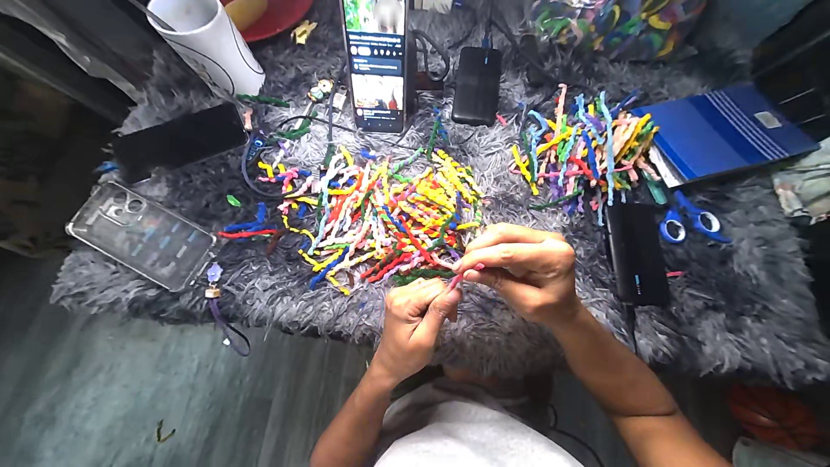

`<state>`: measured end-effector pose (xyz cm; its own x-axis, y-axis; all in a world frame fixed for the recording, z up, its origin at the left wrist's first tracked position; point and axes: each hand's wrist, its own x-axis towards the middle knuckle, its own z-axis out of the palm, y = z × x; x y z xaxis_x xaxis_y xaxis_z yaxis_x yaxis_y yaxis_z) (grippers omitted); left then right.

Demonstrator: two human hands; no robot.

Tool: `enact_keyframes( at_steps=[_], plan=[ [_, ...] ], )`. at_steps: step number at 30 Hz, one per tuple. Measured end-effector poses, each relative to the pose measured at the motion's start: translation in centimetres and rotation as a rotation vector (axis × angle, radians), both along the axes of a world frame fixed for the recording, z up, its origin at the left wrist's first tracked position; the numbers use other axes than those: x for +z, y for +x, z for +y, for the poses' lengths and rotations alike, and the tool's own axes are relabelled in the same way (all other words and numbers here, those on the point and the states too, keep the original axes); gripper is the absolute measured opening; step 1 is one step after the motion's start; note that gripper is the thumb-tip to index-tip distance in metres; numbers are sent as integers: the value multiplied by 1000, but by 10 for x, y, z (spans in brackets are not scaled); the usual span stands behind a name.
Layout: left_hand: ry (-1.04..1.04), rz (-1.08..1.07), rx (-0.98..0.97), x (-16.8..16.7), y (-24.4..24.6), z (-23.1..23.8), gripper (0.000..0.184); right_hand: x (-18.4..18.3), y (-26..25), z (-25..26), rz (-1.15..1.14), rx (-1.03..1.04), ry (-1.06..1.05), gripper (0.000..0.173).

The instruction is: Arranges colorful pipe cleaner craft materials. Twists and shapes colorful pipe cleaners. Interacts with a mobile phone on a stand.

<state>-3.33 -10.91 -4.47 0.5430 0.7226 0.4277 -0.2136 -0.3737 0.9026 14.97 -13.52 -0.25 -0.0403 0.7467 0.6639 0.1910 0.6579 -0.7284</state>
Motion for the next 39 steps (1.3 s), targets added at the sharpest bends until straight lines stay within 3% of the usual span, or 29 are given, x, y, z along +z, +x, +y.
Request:
enact_keyframes(
  at_steps=[9,13,18,21,23,27,31,39],
  plan=[
    [-245,-69,-185,15,0,-1,42,1,0,-1,201,-77,-160,8],
    [-346,-44,-98,4,-3,-11,42,15,29,5,341,-309,-124,17],
    [12,30,292,6,6,-2,34,14,22,6,355,-291,-151,14],
    [208,41,382,16,14,8,17,13,24,6,320,-263,-178,14],
    [281,76,386,20,19,12,23,12,24,6,307,-228,-191,13],
    [318,156,337,23,31,13,30,10,18,6,290,-182,-205,12],
    [313,117,346,18,38,10,20,8,16,6,255,-152,-217,8],
    [318,87,380,11,35,10,21,6,8,4,122,-149,-235,5]
  ],
)
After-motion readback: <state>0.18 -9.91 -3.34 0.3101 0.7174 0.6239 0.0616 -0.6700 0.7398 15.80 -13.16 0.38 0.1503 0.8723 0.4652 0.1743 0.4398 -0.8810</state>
